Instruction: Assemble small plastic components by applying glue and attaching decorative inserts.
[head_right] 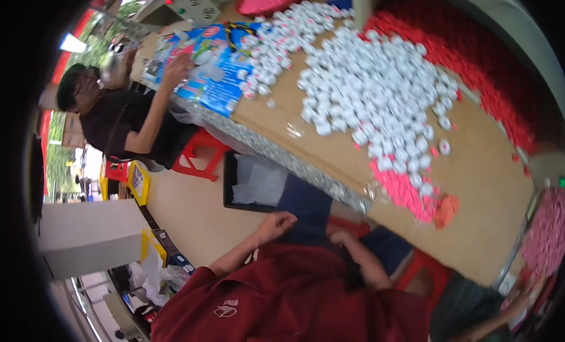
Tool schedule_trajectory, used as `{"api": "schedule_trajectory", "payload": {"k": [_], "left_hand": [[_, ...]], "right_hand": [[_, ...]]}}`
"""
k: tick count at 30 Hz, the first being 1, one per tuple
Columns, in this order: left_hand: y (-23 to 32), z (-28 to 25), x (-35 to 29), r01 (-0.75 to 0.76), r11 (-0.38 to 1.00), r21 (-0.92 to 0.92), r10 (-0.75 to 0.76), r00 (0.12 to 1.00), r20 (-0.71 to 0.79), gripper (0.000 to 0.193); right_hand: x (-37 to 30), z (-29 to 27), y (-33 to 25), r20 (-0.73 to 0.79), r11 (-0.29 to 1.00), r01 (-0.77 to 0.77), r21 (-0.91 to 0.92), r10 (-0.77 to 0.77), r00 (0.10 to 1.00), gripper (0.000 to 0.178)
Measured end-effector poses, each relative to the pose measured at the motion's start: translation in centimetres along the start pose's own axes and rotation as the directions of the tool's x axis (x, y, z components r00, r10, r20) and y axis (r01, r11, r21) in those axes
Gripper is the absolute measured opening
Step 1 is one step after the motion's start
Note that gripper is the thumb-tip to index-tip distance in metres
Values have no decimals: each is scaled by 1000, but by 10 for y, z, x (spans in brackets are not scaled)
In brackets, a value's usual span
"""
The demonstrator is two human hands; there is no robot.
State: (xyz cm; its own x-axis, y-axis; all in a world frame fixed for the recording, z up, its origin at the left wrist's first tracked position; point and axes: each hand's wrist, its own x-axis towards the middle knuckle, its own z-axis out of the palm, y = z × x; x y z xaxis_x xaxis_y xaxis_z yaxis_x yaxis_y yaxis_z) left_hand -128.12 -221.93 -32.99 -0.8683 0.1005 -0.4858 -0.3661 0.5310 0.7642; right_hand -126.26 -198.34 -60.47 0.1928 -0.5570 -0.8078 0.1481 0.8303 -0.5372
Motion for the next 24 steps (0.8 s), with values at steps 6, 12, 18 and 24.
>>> {"api": "schedule_trajectory", "payload": {"k": [6, 12, 18, 24], "left_hand": [[-20, -60, 3, -132, 990, 49, 138, 837, -529, 20], [-228, -71, -46, 292, 811, -507, -434, 881, -187, 19], [-442, -18, -129, 440, 872, -212, -345, 862, 371, 30], [-379, -78, -160, 575, 757, -311, -470, 810, 352, 32]], "right_hand": [[-63, -24, -52, -45, 994, -105, -27, 103, 994, 34], [-106, -16, -82, -31, 993, -55, -107, 52, 998, 30], [29, 32, 7, 58, 987, -55, 151, 46, 997, 30], [-11, -40, -24, -104, 937, 134, 322, -105, 989, 35]]}}
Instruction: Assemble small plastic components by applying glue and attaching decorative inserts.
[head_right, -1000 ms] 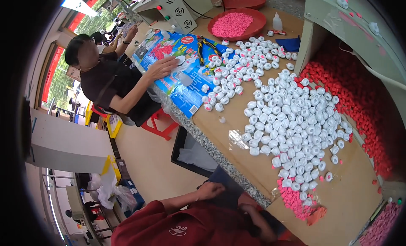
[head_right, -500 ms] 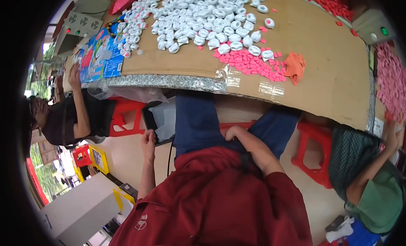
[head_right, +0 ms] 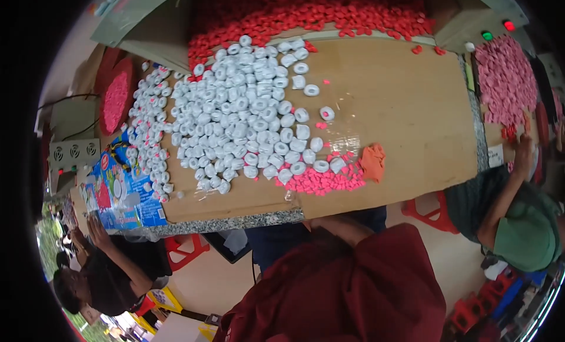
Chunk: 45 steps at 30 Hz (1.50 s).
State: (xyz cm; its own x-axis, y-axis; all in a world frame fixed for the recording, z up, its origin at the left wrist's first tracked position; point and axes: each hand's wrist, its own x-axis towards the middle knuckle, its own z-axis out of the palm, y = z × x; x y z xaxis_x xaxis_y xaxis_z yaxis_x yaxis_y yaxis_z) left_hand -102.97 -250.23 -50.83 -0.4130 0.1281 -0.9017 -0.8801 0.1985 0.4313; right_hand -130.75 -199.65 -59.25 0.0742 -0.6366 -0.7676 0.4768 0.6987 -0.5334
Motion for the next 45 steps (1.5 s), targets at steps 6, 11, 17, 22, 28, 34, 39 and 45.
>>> {"api": "schedule_trajectory", "payload": {"k": [6, 11, 17, 22, 28, 34, 39, 45], "left_hand": [[278, 90, 78, -135, 978, 159, 154, 982, -113, 38], [329, 71, 21, -218, 795, 566, 451, 836, -312, 34], [466, 125, -86, -429, 808, 404, 473, 881, -10, 25], [528, 118, -97, -827, 441, 349, 846, 253, -470, 16], [592, 37, -35, -646, 406, 646, 753, -164, -637, 51], [627, -4, -11, -588, 477, 654, 755, -107, -647, 73], [634, -13, -14, -498, 512, 700, 754, -131, -644, 47], [633, 0, -20, -551, 473, 688, 767, -127, -629, 39]], "right_hand": [[-93, 19, -11, -370, 981, 187, -51, -193, 909, 39], [-249, 70, -92, -731, 855, 237, -462, -518, 444, 42], [-426, 117, -104, -932, 797, 488, -356, -263, -251, 21], [-413, 64, -122, -846, 851, 333, -406, -212, -489, 31], [-404, 42, -111, -901, 955, 184, -233, -141, -411, 32], [-398, 36, -108, -878, 881, 364, -302, -108, -467, 28], [-393, 24, -119, -784, 850, 356, -388, -101, -612, 24], [-401, 26, -95, -821, 924, 242, -296, -116, -559, 31]]}}
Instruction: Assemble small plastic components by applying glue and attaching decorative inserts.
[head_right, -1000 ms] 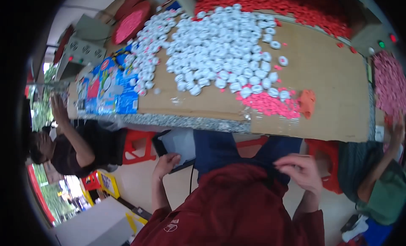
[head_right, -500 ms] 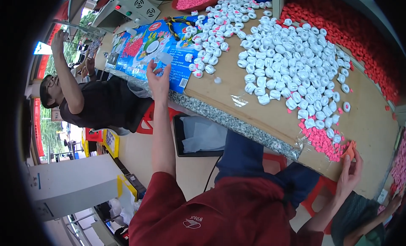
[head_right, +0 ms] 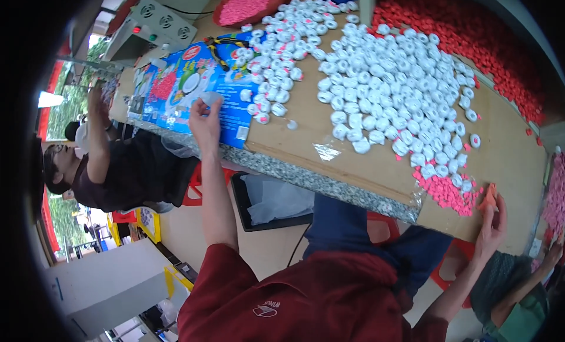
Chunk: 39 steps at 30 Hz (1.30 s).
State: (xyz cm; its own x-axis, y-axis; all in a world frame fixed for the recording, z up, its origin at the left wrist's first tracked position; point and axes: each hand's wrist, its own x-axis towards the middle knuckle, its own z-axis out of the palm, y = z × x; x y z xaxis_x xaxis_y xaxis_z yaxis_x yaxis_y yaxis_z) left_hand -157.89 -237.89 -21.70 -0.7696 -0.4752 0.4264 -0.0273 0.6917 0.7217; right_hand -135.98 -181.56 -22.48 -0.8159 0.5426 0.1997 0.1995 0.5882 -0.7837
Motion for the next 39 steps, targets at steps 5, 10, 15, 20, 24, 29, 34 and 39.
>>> {"api": "schedule_trajectory", "payload": {"k": [5, 10, 15, 20, 24, 29, 34, 39], "left_hand": [[12, -19, -16, -5, 990, -143, 9, 999, 30, 30], [42, -45, -45, 76, 958, -277, -28, 984, 174, 29], [66, -74, -95, 266, 763, -589, -97, 948, 302, 27], [84, -86, -137, 357, 694, -626, -127, 916, 382, 29], [89, -82, -159, 414, 618, -668, -140, 894, 425, 32], [80, -70, -165, 468, 584, -664, -97, 852, 515, 37], [82, -62, -173, 505, 499, -704, 19, 806, 592, 35], [102, -47, -182, 556, 450, -699, 145, 727, 671, 33]], "right_hand": [[-3, -20, 19, -74, 997, 11, 77, -5, 997, 36], [-19, 24, -89, -271, 966, 210, 153, -163, 949, 23], [-34, 154, -218, 626, 864, 10, 503, -372, 686, 33], [-39, 231, -237, 581, 865, 302, 401, -495, 646, 39], [-42, 269, -229, 426, 807, 540, 240, -587, 688, 40], [-36, 271, -228, 435, 824, 550, 139, -550, 713, 25], [-33, 193, -249, 711, 843, -5, 538, -450, 541, 16], [-27, 150, -246, 742, 818, 39, 573, -539, 400, 12]]}}
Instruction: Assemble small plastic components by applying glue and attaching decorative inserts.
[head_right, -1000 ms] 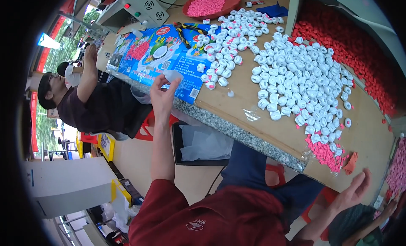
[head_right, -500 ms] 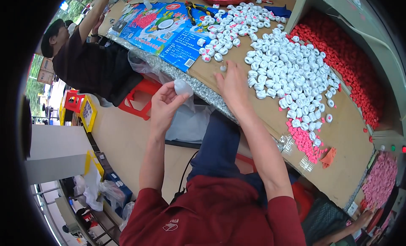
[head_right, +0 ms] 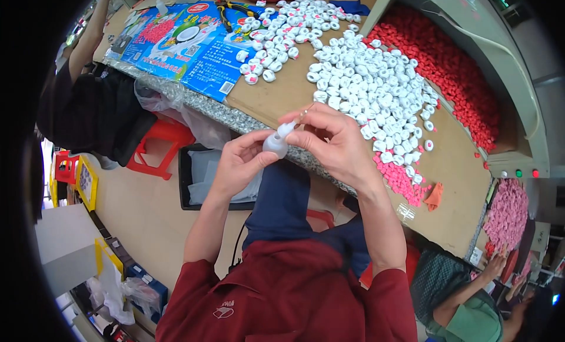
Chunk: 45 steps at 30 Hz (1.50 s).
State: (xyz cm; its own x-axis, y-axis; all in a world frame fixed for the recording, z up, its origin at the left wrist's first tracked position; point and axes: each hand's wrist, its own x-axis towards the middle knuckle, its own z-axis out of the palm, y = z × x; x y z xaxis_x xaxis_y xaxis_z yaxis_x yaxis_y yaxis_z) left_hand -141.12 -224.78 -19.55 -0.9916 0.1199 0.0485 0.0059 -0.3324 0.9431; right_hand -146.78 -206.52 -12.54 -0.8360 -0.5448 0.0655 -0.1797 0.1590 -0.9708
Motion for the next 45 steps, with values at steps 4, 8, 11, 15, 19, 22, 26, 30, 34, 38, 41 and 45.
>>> {"api": "schedule_trajectory", "payload": {"k": [4, 8, 11, 15, 19, 22, 26, 30, 34, 38, 41, 45], "left_hand": [[-3, 19, 2, 3, 1000, -1, -3, 992, 129, 36], [-6, 40, 6, 4, 1000, 13, -6, 984, 178, 34], [-7, 49, 7, -1, 999, 47, -9, 980, 201, 31], [-6, 63, 7, 23, 997, 77, -41, 969, 243, 30], [-8, 78, 7, -103, 987, 126, 74, 973, 219, 30], [-8, 89, 10, -224, 883, 412, 164, 971, 177, 30], [-12, 99, 14, -165, 962, 218, 125, 974, 188, 31], [-10, 99, 13, -137, 975, 178, 112, 983, 144, 31], [-16, 98, 9, -58, 988, 144, 34, 985, 168, 31], [-13, 101, 5, -27, 996, 82, 3, 961, 278, 32], [-6, 96, 2, -99, 980, 172, 53, 966, 254, 31], [-6, 92, 0, -76, 985, 154, 38, 971, 236, 29]], "right_hand": [[-20, -13, -6, 12, 997, -4, -80, 5, 1000, 15], [-38, -29, -9, 3, 991, 13, -136, -13, 1000, 16], [-48, -38, -11, 0, 978, 68, -197, -69, 998, 17], [-58, -49, -11, 38, 921, 233, -313, -233, 972, 17], [-72, -49, -15, -113, 968, -10, -252, -19, 993, 18], [-81, -53, -6, -225, 973, -111, -200, 65, 972, 22], [-82, -60, -9, -153, 999, 38, -31, -42, 987, 27], [-80, -59, -6, -118, 997, 65, 39, -60, 991, 25], [-84, -61, -7, -101, 1000, 0, 7, 1, 995, 23], [-88, -63, -3, -166, 998, 68, -13, -69, 984, 21], [-83, -55, 1, -192, 998, 59, 22, -53, 980, 22], [-79, -53, 7, -192, 997, 66, 45, -57, 980, 27]]}}
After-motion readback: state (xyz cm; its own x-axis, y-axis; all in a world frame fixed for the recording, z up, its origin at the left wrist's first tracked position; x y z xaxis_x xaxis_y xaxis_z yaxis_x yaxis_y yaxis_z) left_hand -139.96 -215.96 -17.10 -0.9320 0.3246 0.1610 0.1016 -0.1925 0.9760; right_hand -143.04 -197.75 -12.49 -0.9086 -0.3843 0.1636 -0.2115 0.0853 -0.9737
